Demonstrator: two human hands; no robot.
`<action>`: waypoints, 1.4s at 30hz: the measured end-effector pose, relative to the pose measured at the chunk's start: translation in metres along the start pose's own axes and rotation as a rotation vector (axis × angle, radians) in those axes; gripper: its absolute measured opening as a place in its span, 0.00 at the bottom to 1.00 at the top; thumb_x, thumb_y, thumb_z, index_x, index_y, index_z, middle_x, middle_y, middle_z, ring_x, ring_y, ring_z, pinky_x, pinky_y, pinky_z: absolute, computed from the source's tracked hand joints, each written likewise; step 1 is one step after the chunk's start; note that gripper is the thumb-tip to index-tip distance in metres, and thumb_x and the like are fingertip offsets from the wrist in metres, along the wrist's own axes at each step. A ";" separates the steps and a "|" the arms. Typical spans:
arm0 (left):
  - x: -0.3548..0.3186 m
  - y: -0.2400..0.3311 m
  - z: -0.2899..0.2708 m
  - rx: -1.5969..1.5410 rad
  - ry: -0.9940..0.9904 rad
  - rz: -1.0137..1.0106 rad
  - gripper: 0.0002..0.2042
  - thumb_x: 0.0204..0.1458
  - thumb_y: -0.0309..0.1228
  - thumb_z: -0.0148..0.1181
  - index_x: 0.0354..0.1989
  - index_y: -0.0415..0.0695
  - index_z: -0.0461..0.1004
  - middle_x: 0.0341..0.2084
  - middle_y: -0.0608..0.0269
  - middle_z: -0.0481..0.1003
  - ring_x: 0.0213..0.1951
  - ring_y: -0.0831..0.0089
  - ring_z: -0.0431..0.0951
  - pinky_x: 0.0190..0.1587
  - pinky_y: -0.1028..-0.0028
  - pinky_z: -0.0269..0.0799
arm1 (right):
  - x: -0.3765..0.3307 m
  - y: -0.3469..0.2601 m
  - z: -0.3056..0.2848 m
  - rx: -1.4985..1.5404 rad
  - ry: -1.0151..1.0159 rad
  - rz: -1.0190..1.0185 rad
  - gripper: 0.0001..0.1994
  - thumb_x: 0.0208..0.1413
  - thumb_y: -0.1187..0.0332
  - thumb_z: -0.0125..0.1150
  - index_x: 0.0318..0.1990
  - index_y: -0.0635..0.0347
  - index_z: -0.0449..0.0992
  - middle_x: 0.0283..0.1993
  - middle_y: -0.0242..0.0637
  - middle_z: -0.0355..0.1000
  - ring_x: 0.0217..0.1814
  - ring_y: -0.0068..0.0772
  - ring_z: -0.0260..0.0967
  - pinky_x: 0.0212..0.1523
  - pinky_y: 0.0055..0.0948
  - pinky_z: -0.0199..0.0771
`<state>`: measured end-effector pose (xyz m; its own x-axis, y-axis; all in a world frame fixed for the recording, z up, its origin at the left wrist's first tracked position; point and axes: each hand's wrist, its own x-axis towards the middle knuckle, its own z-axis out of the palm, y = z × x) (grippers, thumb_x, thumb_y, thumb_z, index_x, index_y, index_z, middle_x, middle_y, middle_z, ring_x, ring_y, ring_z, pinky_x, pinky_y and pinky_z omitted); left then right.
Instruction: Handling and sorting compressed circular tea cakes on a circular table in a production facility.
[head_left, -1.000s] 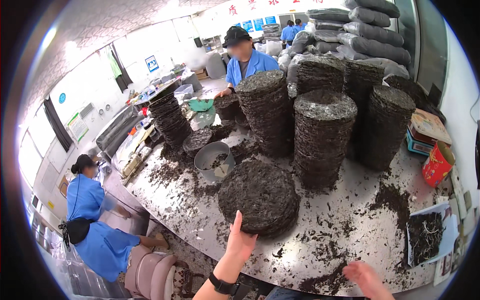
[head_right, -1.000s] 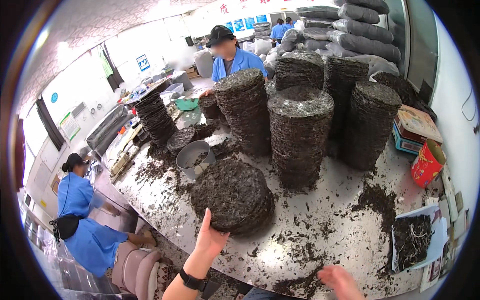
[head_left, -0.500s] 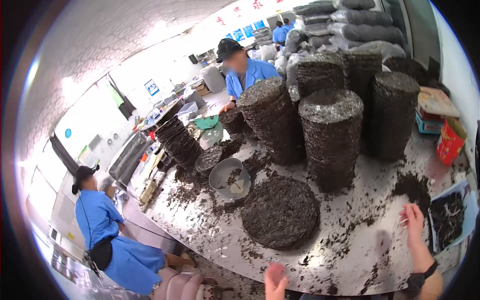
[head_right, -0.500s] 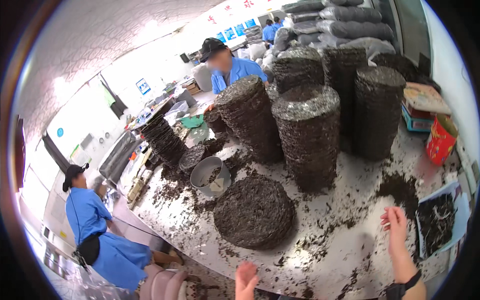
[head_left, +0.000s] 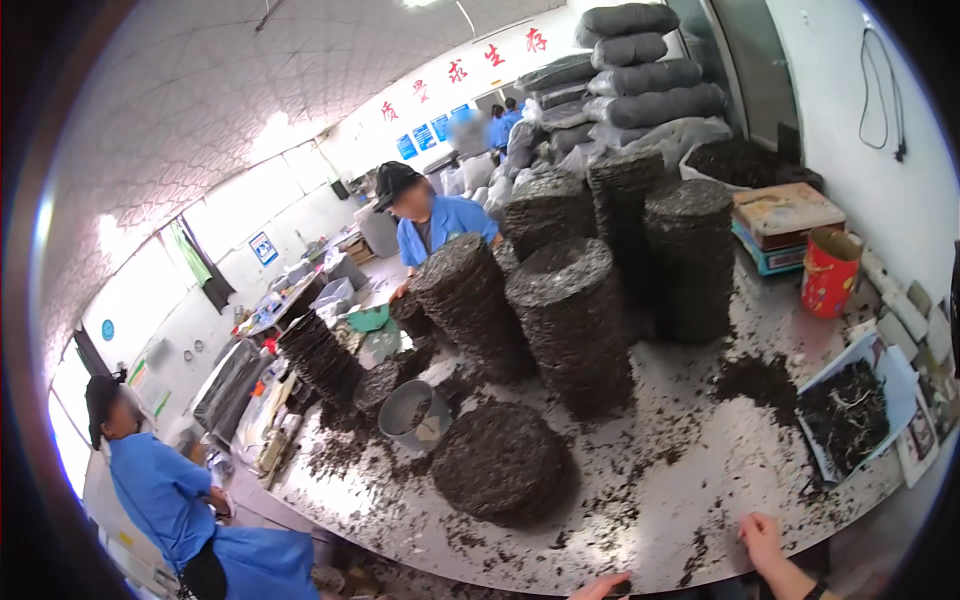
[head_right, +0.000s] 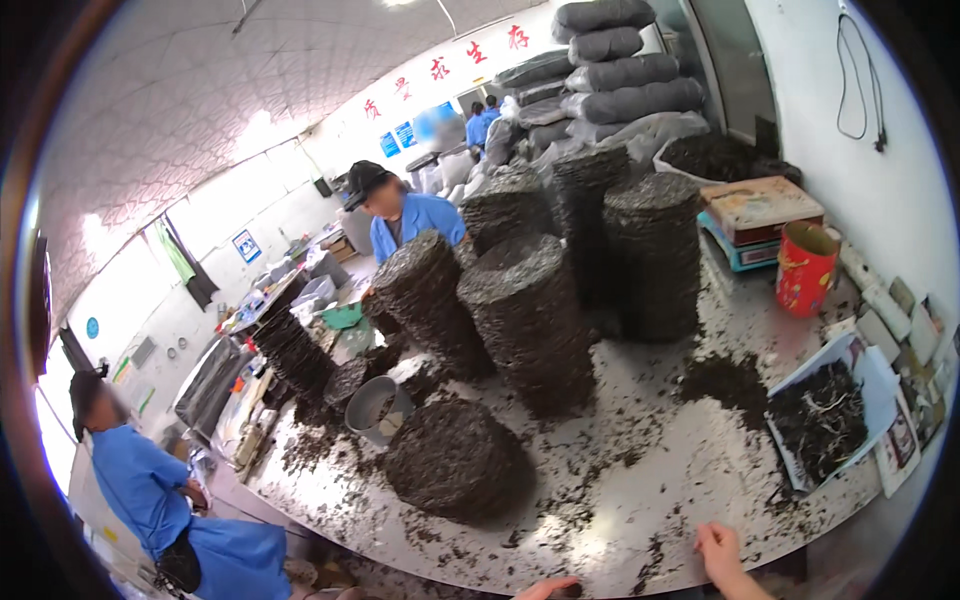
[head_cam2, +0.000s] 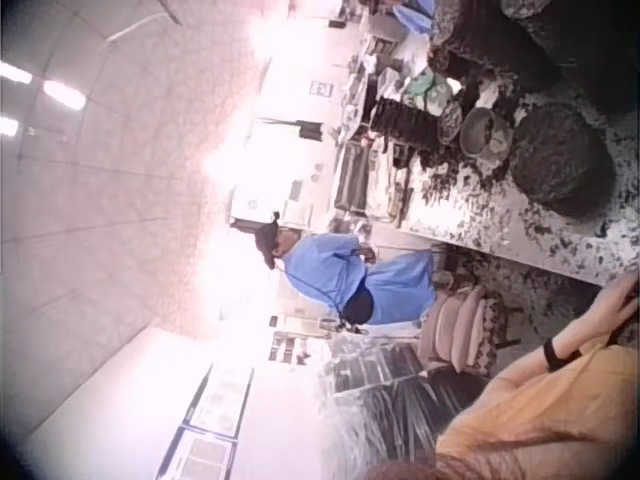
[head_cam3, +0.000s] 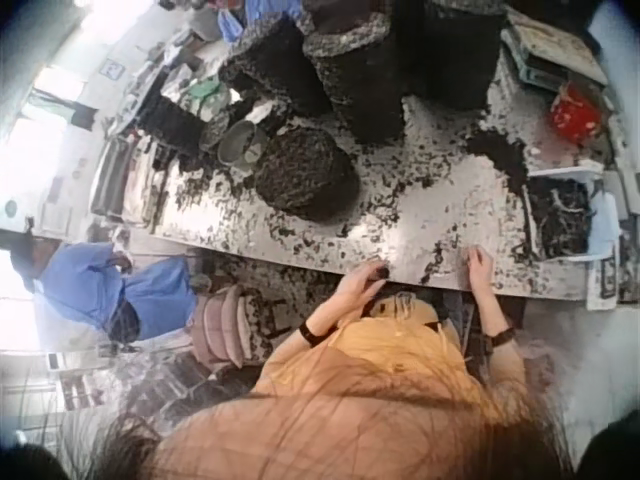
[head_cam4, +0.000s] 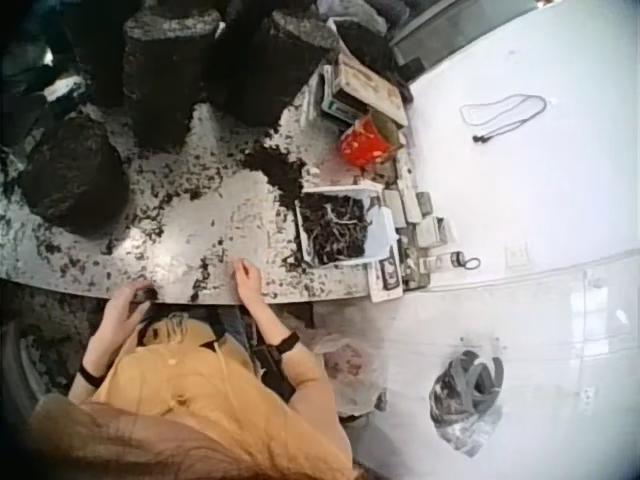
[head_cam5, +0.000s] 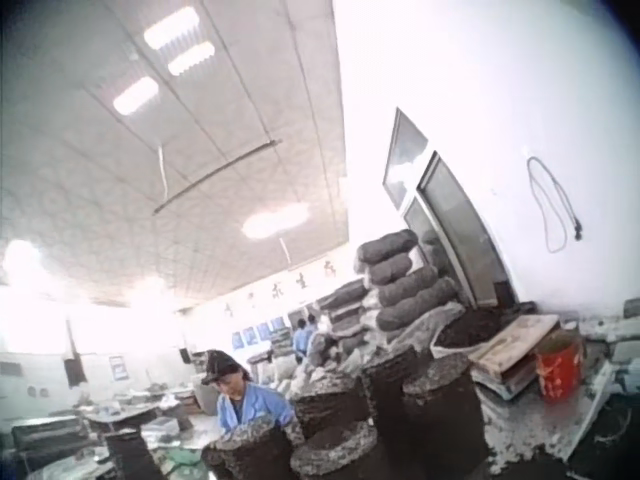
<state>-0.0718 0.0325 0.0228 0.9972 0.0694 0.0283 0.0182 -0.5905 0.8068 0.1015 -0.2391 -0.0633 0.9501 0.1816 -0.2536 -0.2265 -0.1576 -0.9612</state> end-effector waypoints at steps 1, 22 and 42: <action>0.002 0.004 0.002 -0.010 0.006 0.014 0.18 0.54 0.29 0.58 0.54 0.42 0.68 0.40 0.49 0.74 0.41 0.56 0.76 0.42 0.63 0.73 | -0.003 0.007 -0.003 0.016 0.021 0.007 0.18 0.61 0.63 0.53 0.19 0.60 0.70 0.13 0.23 0.58 0.17 0.14 0.50 0.19 0.22 0.48; -0.072 -0.143 0.003 -0.292 -0.541 -0.624 0.14 0.59 0.36 0.52 0.47 0.39 0.69 0.40 0.51 0.69 0.43 0.57 0.67 0.45 0.60 0.61 | 0.015 0.001 -0.031 0.155 -0.232 0.239 0.17 0.63 0.56 0.52 0.24 0.54 0.68 0.14 0.22 0.53 0.14 0.16 0.45 0.17 0.21 0.46; 0.039 -0.236 -0.162 -1.892 0.574 -1.330 0.25 0.59 0.38 0.50 0.64 0.42 0.59 0.65 0.53 0.57 0.65 0.58 0.56 0.66 0.57 0.51 | 0.302 -0.156 0.146 -0.547 -0.355 -0.252 0.13 0.56 0.63 0.59 0.46 0.56 0.77 0.37 0.40 0.78 0.37 0.38 0.77 0.38 0.33 0.75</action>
<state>-0.0492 0.3048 -0.0712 0.3918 -0.0350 -0.9194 -0.0142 0.9989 -0.0441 0.3927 -0.0183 -0.0063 0.8106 0.5686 -0.1400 0.2205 -0.5179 -0.8266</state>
